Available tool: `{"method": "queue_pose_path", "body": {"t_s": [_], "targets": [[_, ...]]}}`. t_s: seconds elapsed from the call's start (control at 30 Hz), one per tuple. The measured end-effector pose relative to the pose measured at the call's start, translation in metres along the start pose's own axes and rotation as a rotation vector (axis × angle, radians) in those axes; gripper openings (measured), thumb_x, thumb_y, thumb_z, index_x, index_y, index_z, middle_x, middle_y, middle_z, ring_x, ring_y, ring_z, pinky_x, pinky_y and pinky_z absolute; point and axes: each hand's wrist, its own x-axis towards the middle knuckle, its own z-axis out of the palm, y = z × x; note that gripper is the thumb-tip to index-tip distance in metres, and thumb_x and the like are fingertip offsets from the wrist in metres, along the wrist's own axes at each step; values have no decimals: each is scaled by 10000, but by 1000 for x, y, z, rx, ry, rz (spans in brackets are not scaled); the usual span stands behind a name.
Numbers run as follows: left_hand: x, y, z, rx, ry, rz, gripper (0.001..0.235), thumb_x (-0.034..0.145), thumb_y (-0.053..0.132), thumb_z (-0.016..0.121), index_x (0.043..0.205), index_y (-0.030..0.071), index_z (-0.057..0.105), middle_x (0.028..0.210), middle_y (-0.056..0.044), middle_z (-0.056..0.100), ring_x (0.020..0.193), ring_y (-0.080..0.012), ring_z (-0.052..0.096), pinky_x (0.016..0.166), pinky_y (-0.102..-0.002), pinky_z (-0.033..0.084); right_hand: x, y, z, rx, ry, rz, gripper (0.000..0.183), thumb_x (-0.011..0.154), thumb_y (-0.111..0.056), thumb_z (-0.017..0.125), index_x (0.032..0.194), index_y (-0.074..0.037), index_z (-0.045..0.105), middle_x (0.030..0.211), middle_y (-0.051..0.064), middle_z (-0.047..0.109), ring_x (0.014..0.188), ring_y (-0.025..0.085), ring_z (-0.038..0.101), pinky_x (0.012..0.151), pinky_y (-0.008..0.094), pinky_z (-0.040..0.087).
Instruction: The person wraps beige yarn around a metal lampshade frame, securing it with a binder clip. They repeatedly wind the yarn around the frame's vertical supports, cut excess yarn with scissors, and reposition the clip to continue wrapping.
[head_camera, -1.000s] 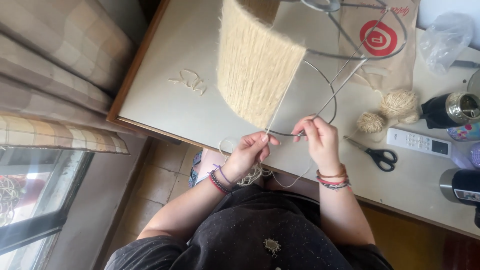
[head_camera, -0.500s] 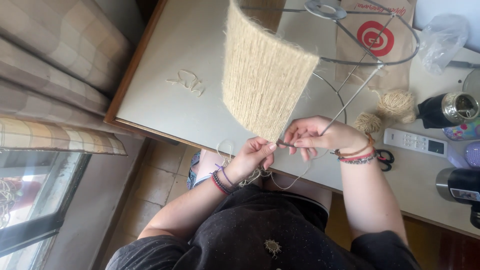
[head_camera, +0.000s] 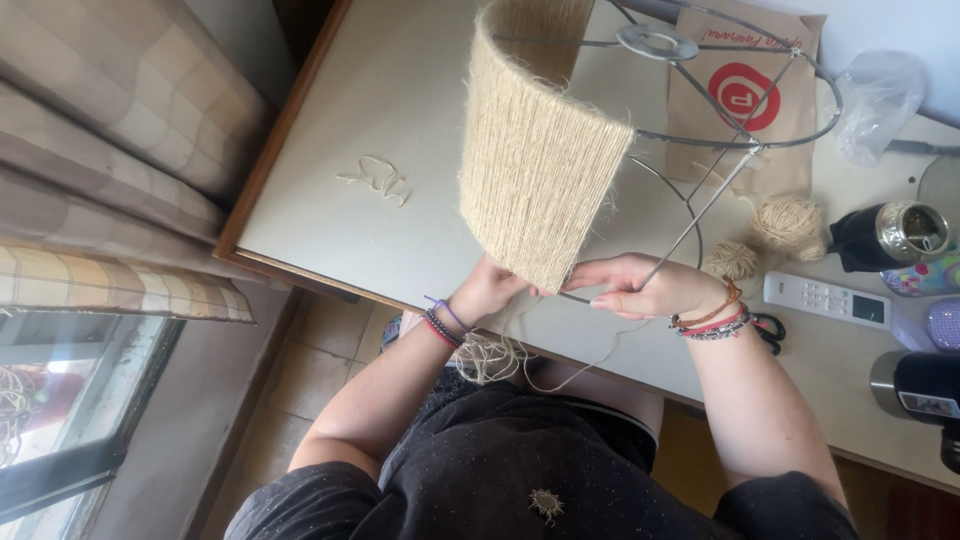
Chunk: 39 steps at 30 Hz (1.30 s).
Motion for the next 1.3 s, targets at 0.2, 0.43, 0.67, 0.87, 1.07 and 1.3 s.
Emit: {"method": "queue_pose_path", "body": {"t_s": [0.2, 0.43, 0.67, 0.87, 1.07, 1.3], "targets": [[-3, 46, -22, 725, -317, -458, 368, 986, 291, 642, 1170, -27, 674, 1104, -236, 636, 1101, -392, 558, 958, -471, 493, 3, 20, -7, -55, -14, -46, 652, 928, 67, 481, 1559, -78, 407, 1437, 151, 647, 358, 6, 489, 311, 154, 379], [33, 195, -30, 1632, -72, -496, 281, 963, 339, 566, 801, 193, 744, 579, -124, 638, 544, -380, 695, 467, -452, 543, 7, 43, -18, -72, -9, -111, 687, 866, 122, 473, 1533, -37, 436, 1352, 222, 688, 342, 42, 497, 294, 180, 371], [145, 195, -18, 1112, -127, 417, 345, 1083, 409, 450, 1084, 115, 631, 986, -81, 640, 1053, -308, 575, 1010, -461, 363, -2, 19, -2, -150, 33, -159, 667, 914, -13, 630, 1524, -26, 362, 1517, 147, 557, 833, 207, 567, 502, 232, 516], [155, 199, -23, 806, -298, 408, 331, 1086, 374, 453, 991, 126, 650, 900, -15, 612, 850, -240, 542, 876, -373, 347, -19, -21, -22, -137, 170, -474, 749, 912, -85, 707, 1551, -23, 323, 1595, 147, 394, 1442, 293, 478, 1121, 490, 523], [166, 207, -19, 861, -404, 300, 332, 1092, 370, 448, 923, 129, 602, 828, 4, 617, 746, -232, 590, 780, -380, 341, -19, -76, -22, -131, 319, -742, 807, 928, -184, 640, 1622, -107, 237, 1720, 218, 211, 1618, 349, 243, 1281, 537, 339], [177, 206, 0, 1073, -359, -34, 570, 1052, 500, 334, 727, 149, 645, 653, -63, 666, 640, -382, 615, 740, -491, 457, 5, -81, -4, 13, 525, -817, 692, 1013, -294, 459, 1610, -24, 238, 1694, 238, 252, 1636, 330, 206, 1346, 535, 244]]}}
